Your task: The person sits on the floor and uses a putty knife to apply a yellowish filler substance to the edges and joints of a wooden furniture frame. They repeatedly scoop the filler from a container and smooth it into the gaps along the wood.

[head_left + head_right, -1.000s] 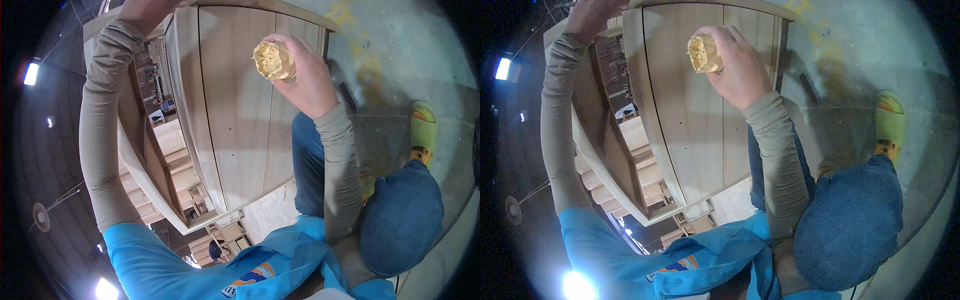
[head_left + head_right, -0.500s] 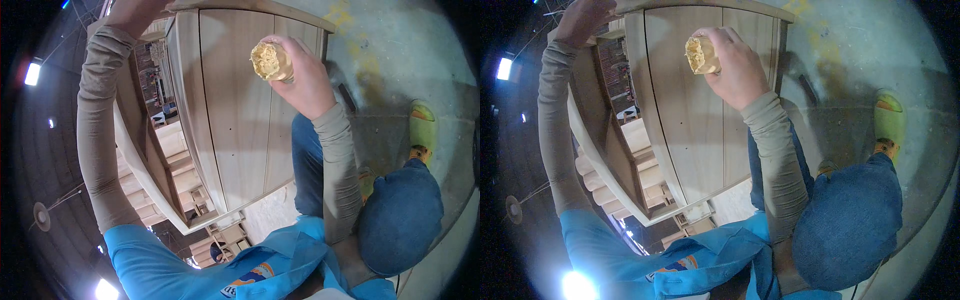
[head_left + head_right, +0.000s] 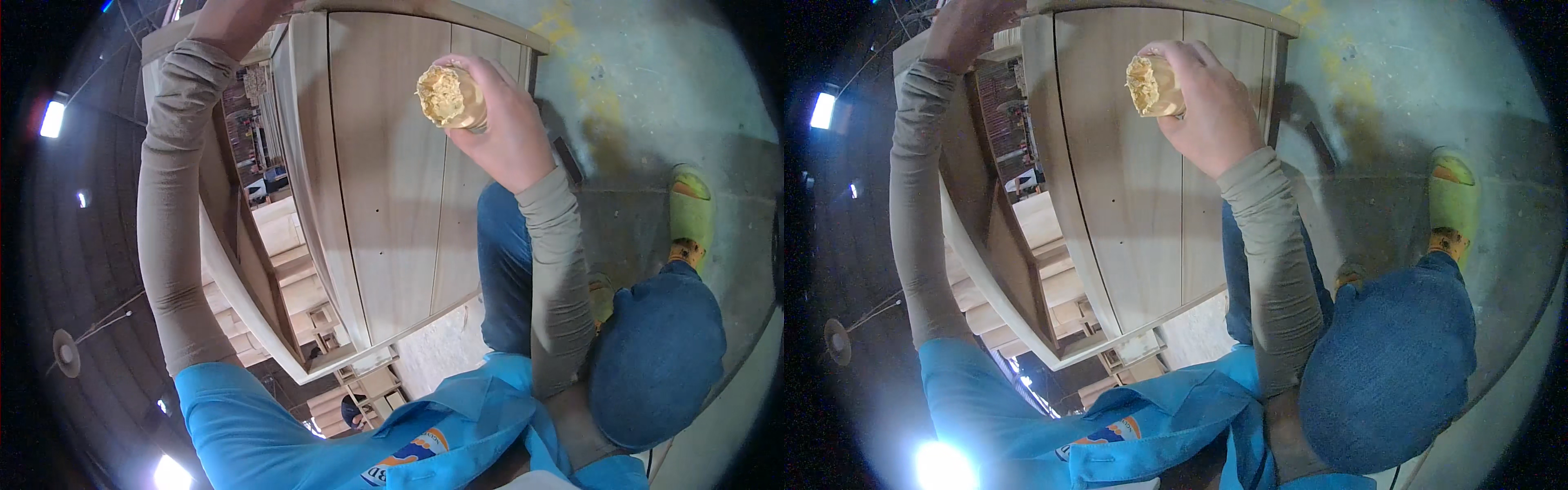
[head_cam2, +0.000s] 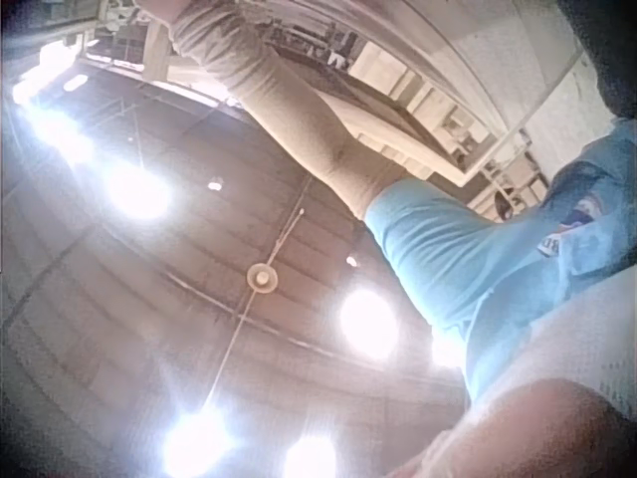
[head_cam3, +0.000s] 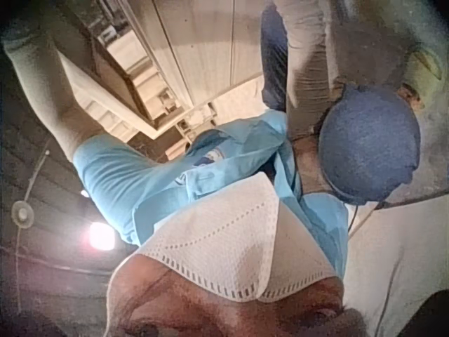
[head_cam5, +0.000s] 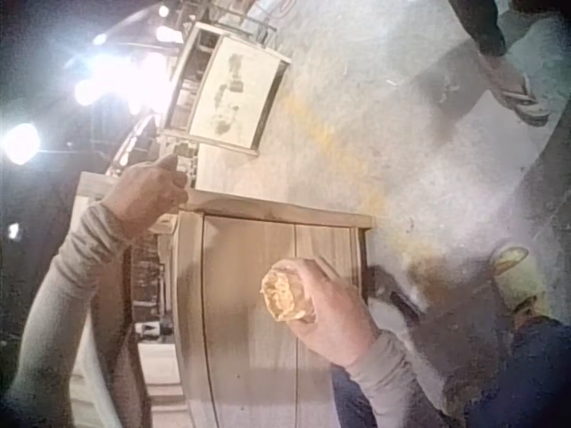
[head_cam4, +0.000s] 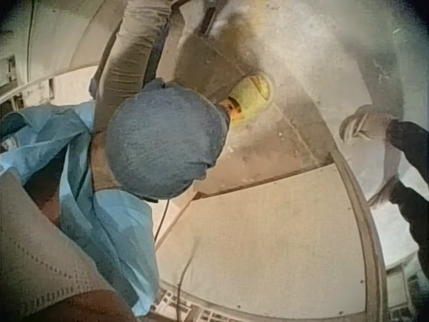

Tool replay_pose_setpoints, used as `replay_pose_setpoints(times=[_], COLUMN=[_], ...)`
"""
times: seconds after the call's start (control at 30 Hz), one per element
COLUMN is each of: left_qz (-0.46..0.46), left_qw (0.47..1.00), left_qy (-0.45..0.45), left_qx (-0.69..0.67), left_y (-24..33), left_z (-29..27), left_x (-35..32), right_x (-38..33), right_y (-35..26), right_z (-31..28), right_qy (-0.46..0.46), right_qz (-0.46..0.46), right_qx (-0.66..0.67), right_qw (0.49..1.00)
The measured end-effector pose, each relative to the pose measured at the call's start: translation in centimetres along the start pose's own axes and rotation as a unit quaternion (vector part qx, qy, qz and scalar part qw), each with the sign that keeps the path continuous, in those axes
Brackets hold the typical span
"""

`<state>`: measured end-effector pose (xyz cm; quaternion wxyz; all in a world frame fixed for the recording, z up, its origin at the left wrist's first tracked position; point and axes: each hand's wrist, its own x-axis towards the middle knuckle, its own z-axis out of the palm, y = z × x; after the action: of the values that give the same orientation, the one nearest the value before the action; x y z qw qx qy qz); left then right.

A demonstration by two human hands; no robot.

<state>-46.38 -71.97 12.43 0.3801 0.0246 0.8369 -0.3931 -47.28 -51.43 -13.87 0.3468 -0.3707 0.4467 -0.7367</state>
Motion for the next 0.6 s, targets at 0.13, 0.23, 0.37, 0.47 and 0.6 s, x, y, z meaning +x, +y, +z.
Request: replay_pose_setpoints(times=[0.13, 0.23, 0.37, 0.47, 0.6], left_qz=[0.018, 0.024, 0.037, 0.033, 0.033], left_qw=[1.0, 0.999, 0.998, 0.998, 0.997], left_qy=[-0.012, 0.004, -0.009, -0.044, -0.03], left_qx=[0.0, 0.025, 0.043, 0.021, 0.06], left_y=[-0.7, -0.5, -0.2, -1.0, -1.6], left_z=[0.2, 0.5, -0.3, -0.9, 0.0], left_x=[-0.2, -0.1, -0.1, -0.2, -0.4], right_x=[0.0, 0.1, 0.1, 0.1, 0.0], right_y=[0.1, 0.3, 0.0, -0.1, 0.1], right_z=[0.3, 0.3, 0.3, 0.1, -0.1], right_qy=[0.014, 0.011, 0.015, 0.013, 0.016], right_qz=[-0.029, -0.022, -0.034, -0.025, -0.022], right_qx=[-0.003, -0.005, 0.007, 0.005, 0.001], right_qw=[0.999, 1.0, 0.999, 1.0, 1.0])
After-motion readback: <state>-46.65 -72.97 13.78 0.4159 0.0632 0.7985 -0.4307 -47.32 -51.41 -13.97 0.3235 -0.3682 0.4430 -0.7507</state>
